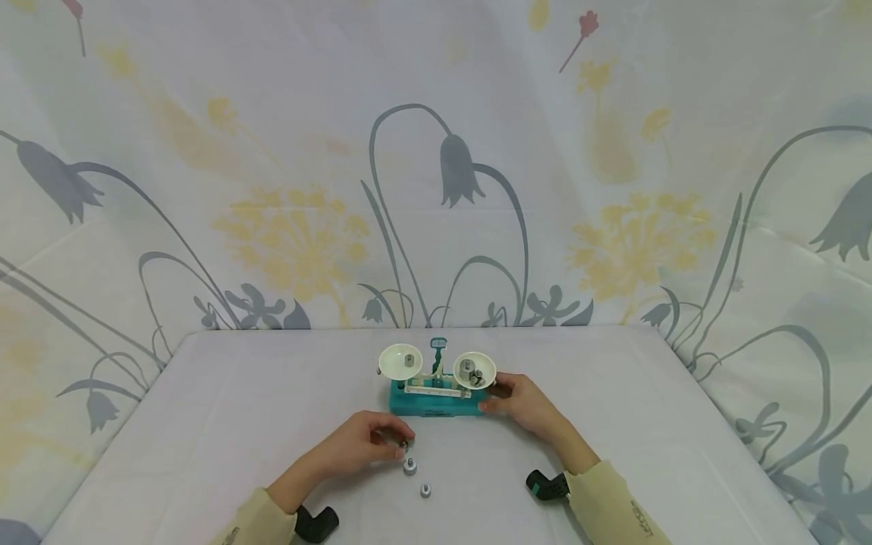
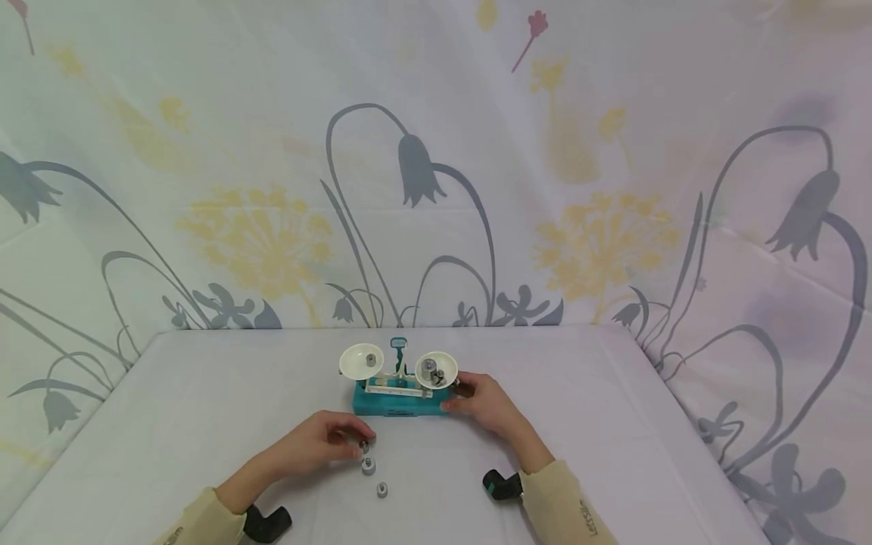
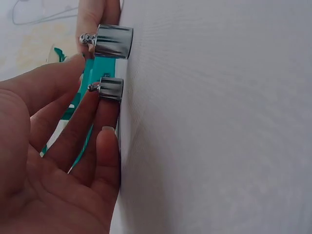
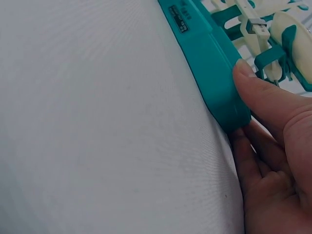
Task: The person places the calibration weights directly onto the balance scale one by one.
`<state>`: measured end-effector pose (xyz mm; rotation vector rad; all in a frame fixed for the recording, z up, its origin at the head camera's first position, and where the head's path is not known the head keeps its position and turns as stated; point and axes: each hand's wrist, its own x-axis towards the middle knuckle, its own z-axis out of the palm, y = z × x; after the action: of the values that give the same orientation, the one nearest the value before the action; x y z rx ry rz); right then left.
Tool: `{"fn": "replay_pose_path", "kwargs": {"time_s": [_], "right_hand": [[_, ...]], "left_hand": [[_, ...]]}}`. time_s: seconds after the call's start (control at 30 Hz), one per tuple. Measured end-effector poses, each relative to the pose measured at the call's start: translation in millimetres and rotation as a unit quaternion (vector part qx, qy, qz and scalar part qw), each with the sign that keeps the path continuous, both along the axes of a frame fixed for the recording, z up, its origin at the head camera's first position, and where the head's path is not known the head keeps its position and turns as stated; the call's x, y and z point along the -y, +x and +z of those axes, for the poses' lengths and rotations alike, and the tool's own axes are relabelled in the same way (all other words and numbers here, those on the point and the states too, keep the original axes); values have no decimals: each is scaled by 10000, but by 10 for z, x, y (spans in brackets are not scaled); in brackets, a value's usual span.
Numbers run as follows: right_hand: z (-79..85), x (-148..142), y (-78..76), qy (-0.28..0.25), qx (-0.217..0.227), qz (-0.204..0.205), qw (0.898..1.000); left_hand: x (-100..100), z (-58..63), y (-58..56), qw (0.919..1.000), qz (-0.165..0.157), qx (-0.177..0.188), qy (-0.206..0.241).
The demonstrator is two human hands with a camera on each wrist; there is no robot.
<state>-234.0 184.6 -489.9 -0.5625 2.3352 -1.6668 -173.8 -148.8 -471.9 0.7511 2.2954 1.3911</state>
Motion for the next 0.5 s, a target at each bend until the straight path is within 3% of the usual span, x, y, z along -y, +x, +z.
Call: {"fn": "replay_pose_path", "kwargs": {"time_s": [0.5], "right_hand": [[-11, -3, 0, 53, -9, -42, 10000]], "left_hand": [[43, 8, -51, 9990, -41, 376, -229]]}}
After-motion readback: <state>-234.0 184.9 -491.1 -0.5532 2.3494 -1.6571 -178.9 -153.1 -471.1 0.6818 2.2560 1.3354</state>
